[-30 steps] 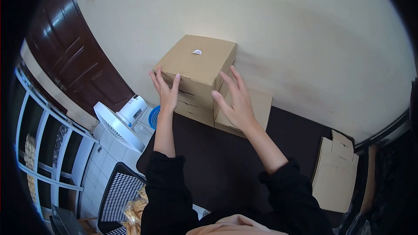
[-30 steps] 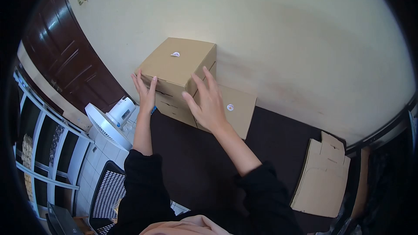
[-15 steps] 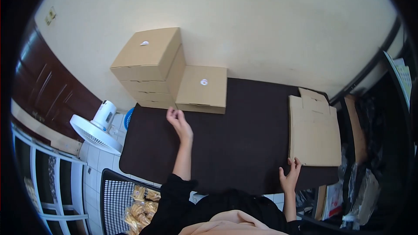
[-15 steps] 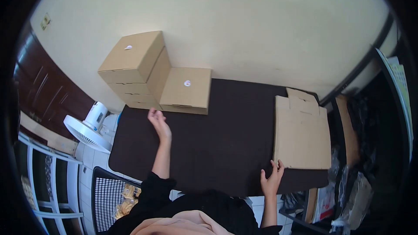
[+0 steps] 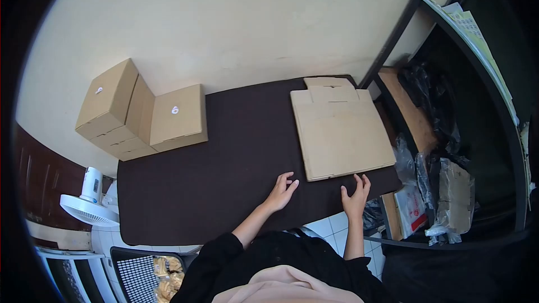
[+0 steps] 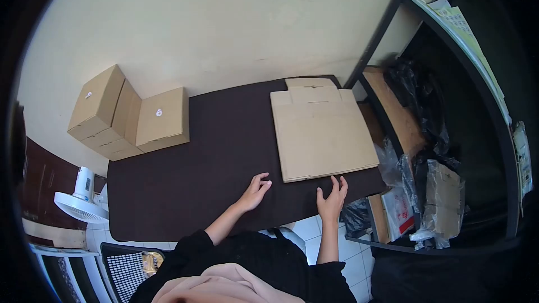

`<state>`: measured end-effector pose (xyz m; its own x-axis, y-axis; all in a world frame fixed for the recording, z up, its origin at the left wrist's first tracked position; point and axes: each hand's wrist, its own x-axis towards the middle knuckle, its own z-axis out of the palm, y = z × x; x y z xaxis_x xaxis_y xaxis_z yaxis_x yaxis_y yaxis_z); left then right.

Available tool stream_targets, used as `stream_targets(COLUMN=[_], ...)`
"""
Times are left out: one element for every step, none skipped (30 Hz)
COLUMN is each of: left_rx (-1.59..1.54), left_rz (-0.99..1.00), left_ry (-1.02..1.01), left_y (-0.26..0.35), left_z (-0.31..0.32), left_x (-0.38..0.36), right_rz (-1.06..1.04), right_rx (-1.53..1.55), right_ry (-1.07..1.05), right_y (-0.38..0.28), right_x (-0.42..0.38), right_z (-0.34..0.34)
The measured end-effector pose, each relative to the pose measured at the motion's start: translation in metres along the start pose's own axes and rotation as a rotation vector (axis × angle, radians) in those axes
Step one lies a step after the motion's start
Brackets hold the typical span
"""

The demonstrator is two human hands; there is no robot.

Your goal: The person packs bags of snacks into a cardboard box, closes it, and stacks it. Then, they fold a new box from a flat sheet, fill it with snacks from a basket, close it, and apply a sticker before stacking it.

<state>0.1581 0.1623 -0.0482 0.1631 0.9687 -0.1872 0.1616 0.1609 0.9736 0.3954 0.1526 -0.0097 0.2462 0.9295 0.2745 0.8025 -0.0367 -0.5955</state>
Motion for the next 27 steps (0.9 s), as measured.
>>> stream_targets(left_rx=[0.014,0.01,0.066,0.123,0.11,0.233,0.356,0.354,0.358,0.362,0.36,0.422,0.483,0.507,0.494,0.486,0.479,0.442,0.403,0.349,0.295,0.295,0.296,0.281,0.267,0.198,0.2], left_rz=[0.011,0.011,0.022,0.035,0.008,0.031,0.052,0.049,0.012,-0.029,-0.04,-0.04,-0.044,-0.067,-0.076,-0.076,-0.075,-0.082,-0.092,-0.107,-0.12,-0.129,-0.134,-0.128,-0.12,-0.115,-0.12], left_ry=[0.02,0.017,0.069,0.121,0.116,0.156,0.201,0.212,0.236,0.267,0.299,0.323,0.351,0.379,0.406,0.435,0.465,0.496,0.536,0.571,0.6,0.664,0.69,0.708,0.722,0.724,0.735], left_y=[0.004,0.006,0.009,0.009,0.008,0.004,0.004,0.003,0.005,0.006,0.008,0.011,0.013,0.015,0.016,0.017,0.019,0.019,0.02,0.019,0.018,0.022,0.025,0.03,0.033,0.035,0.035], left_z=[0.013,0.024,0.033,0.043,0.049,0.055,0.06,0.064,0.067,0.069,0.073,0.079,0.084,0.09,0.095,0.099,0.102,0.105,0.107,0.107,0.108,0.11,0.108,0.106,0.104,0.1,0.101], left_x=[0.007,0.014,0.022,0.031,0.04,0.047,0.052,0.055,0.057,0.059,0.059,0.059,0.06,0.061,0.061,0.061,0.061,0.062,0.063,0.065,0.068,0.068,0.068,0.068,0.068,0.071,0.068], right_rz=[0.035,0.051,0.071,0.105,0.138,0.159,0.176,0.169,0.156,0.142,0.156,0.166,0.171,0.158,0.141,0.141,0.144,0.122,0.101,0.104,0.141,0.111,0.086,0.07,0.1,0.132,0.163], right_rx=[0.004,0.019,0.01,0.019,0.028,0.008,-0.028,-0.031,-0.032,-0.049,-0.029,-0.051,-0.071,-0.099,-0.127,-0.113,-0.113,-0.146,-0.16,-0.168,-0.173,-0.187,-0.201,-0.191,-0.177,-0.166,-0.123], right_ry=[0.024,0.047,0.064,0.072,0.08,0.083,0.081,0.104,0.123,0.127,0.085,0.074,0.06,0.024,-0.011,-0.054,-0.119,-0.109,-0.111,-0.112,-0.13,-0.119,-0.104,-0.113,-0.145,-0.177,-0.215], right_y=[0.013,0.027,0.042,0.058,0.075,0.092,0.105,0.117,0.127,0.136,0.146,0.151,0.158,0.164,0.17,0.171,0.172,0.171,0.168,0.16,0.152,0.155,0.158,0.156,0.153,0.154,0.159], right_x=[0.009,0.019,0.029,0.04,0.051,0.062,0.072,0.082,0.093,0.102,0.112,0.121,0.128,0.135,0.14,0.145,0.15,0.152,0.154,0.155,0.155,0.154,0.154,0.155,0.156,0.156,0.161], right_z=[-0.005,-0.009,-0.014,-0.018,-0.021,-0.024,-0.027,-0.029,-0.029,-0.03,-0.032,-0.032,-0.031,-0.029,-0.026,-0.024,-0.023,-0.022,-0.024,-0.029,-0.033,-0.031,-0.029,-0.03,-0.035,-0.037,-0.038])
